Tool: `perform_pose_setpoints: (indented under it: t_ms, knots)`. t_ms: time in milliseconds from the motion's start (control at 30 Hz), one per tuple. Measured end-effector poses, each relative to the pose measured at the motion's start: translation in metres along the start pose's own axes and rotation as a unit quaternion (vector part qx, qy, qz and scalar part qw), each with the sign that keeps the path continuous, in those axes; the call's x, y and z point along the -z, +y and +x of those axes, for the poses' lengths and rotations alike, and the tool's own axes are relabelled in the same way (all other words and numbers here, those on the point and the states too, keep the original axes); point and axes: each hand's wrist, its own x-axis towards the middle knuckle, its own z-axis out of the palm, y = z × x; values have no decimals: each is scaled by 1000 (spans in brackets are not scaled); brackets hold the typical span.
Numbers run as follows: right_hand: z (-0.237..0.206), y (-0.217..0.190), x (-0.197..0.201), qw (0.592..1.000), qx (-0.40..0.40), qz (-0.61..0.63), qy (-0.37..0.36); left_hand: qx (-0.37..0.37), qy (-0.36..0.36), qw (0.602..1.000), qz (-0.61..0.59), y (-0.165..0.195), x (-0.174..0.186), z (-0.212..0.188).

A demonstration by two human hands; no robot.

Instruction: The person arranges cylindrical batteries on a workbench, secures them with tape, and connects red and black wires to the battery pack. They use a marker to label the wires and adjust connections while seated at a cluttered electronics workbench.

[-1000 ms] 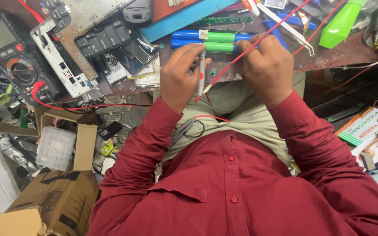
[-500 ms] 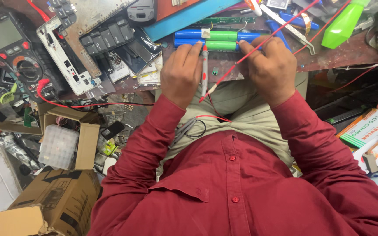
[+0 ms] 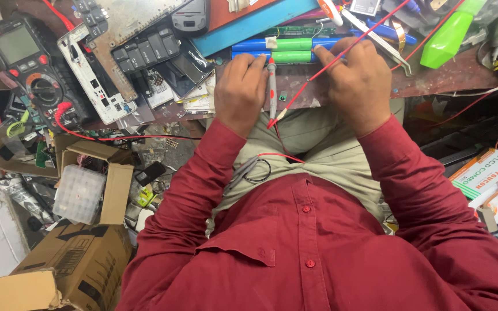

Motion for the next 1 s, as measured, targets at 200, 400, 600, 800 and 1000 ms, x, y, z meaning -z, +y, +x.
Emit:
perform_pose_setpoints:
  t_ms: [200, 400, 600, 800, 1000]
  knots:
    - [-3, -5, 7, 1000, -1, -6, -5, 15, 7, 1000, -22, 12, 15, -9]
    - [-7, 2, 1, 999, -34, 20, 17, 9, -8, 999, -44, 27, 23, -25]
    - [-16, 2, 5, 989, -95, 112, 21, 120, -65, 968, -209, 66, 7, -42]
    - [-41, 6, 29, 969, -25, 245, -32, 419, -163, 685, -573, 74, -38, -57]
    - [-57, 21, 35, 959, 34, 277, -56, 476, -272, 489, -678, 65, -56, -77]
